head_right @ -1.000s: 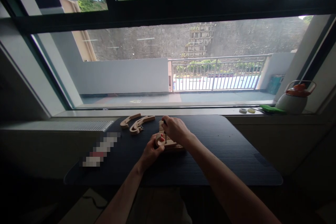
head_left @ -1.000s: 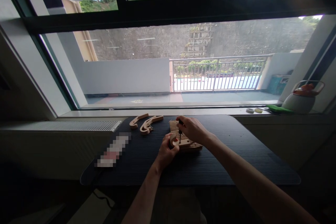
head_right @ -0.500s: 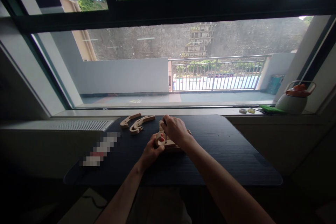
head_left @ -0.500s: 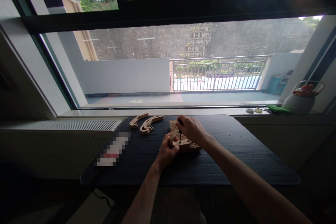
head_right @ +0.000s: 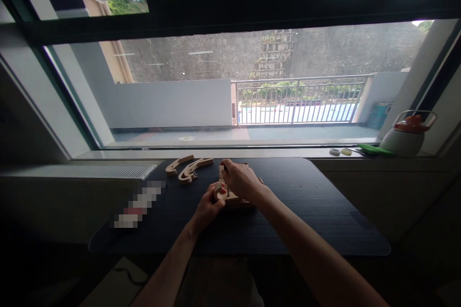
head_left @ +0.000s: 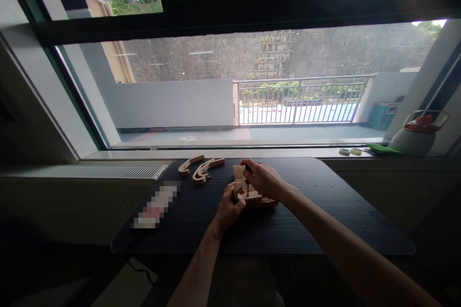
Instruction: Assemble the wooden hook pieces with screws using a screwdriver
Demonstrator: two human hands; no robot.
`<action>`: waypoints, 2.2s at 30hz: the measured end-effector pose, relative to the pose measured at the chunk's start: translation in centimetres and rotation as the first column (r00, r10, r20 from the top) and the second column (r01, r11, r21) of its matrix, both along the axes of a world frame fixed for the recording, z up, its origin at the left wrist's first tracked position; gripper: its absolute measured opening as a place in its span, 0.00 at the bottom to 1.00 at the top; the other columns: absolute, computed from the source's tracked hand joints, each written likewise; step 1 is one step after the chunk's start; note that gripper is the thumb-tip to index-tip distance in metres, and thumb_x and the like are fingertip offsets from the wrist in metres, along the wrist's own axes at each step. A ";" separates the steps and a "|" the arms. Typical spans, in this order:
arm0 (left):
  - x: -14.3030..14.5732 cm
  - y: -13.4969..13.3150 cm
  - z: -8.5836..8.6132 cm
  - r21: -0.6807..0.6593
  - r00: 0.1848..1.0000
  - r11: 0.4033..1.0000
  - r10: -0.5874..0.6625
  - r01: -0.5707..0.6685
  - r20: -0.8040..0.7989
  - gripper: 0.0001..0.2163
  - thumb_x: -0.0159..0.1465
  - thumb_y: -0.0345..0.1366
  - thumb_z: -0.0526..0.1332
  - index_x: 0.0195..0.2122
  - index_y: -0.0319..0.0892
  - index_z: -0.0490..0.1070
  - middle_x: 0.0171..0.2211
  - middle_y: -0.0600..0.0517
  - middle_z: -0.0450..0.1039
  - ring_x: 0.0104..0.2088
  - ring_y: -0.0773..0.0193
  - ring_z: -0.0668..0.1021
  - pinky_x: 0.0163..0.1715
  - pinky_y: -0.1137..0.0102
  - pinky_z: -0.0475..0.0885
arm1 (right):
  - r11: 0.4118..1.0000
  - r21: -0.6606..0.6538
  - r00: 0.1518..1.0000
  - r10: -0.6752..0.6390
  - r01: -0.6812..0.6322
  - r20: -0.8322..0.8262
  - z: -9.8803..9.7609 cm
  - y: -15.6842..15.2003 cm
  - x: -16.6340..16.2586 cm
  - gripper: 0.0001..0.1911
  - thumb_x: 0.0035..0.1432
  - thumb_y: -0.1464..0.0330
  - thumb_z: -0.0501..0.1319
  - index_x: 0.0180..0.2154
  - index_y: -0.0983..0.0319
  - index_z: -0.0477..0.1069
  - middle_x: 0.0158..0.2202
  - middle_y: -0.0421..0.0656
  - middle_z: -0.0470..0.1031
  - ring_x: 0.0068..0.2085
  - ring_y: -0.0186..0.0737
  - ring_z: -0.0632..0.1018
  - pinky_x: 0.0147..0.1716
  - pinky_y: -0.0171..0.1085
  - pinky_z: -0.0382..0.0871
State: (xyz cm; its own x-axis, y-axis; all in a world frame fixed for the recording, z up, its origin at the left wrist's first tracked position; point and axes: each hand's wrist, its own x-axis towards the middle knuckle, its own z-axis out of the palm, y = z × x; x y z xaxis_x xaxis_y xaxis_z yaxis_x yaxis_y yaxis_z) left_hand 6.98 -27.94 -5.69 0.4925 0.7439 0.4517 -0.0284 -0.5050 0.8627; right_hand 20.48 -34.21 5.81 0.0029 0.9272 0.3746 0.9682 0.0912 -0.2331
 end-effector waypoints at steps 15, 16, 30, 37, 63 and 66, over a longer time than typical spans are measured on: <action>0.0 0.0 0.1 -0.037 1.000 0.999 -0.014 0.014 0.000 0.18 0.50 0.24 0.56 0.43 0.41 0.70 0.51 0.47 0.65 0.54 0.55 0.67 0.57 0.60 0.60 | 0.998 0.018 0.998 -0.052 0.053 -0.043 -0.4 0.1 -0.2 0.13 0.64 0.62 0.49 0.46 0.60 0.63 0.30 0.42 0.75 0.29 0.37 0.73 0.26 0.33 0.54; 0.0 0.0 0.1 -0.033 1.000 0.999 -0.012 0.012 0.000 0.17 0.50 0.24 0.56 0.41 0.41 0.70 0.50 0.47 0.65 0.53 0.55 0.68 0.56 0.60 0.60 | 0.998 0.023 0.997 -0.062 0.063 -0.039 -0.5 0.1 -0.2 0.13 0.64 0.62 0.49 0.46 0.60 0.63 0.30 0.42 0.75 0.30 0.37 0.73 0.27 0.33 0.54; -0.2 0.0 0.1 -0.073 1.000 0.997 -0.010 0.011 0.021 0.20 0.51 0.25 0.56 0.46 0.42 0.69 0.50 0.49 0.67 0.54 0.57 0.68 0.58 0.62 0.59 | 0.994 -0.100 0.991 0.053 -0.041 0.119 2.4 -0.2 0.2 0.14 0.59 0.61 0.55 0.45 0.59 0.71 0.34 0.42 0.77 0.31 0.36 0.74 0.26 0.32 0.56; -0.1 0.1 -0.2 -0.041 1.000 0.999 -0.006 0.007 0.017 0.18 0.51 0.25 0.57 0.45 0.42 0.69 0.50 0.48 0.66 0.53 0.57 0.68 0.57 0.61 0.59 | 0.912 -0.379 0.938 0.256 -0.155 0.232 5.3 0.3 -0.4 0.07 0.50 0.72 0.61 0.31 0.60 0.76 0.29 0.40 0.77 0.28 0.33 0.72 0.25 0.31 0.57; 0.1 0.5 -1.3 0.057 0.999 0.997 0.041 -0.042 0.022 0.14 0.53 0.31 0.63 0.42 0.42 0.67 0.47 0.48 0.66 0.49 0.58 0.70 0.53 0.62 0.63 | 0.823 -0.568 0.850 0.282 0.023 0.444 6.6 1.6 -3.7 0.08 0.46 0.74 0.65 0.32 0.65 0.78 0.32 0.47 0.78 0.32 0.41 0.76 0.26 0.33 0.64; 0.1 0.4 -1.3 0.054 0.999 0.998 0.039 -0.040 0.026 0.14 0.53 0.32 0.63 0.42 0.42 0.68 0.46 0.49 0.67 0.49 0.58 0.70 0.52 0.62 0.64 | 0.821 -0.568 0.851 0.260 0.054 0.457 6.5 1.9 -4.1 0.08 0.44 0.72 0.66 0.32 0.65 0.78 0.31 0.47 0.77 0.32 0.42 0.76 0.27 0.34 0.65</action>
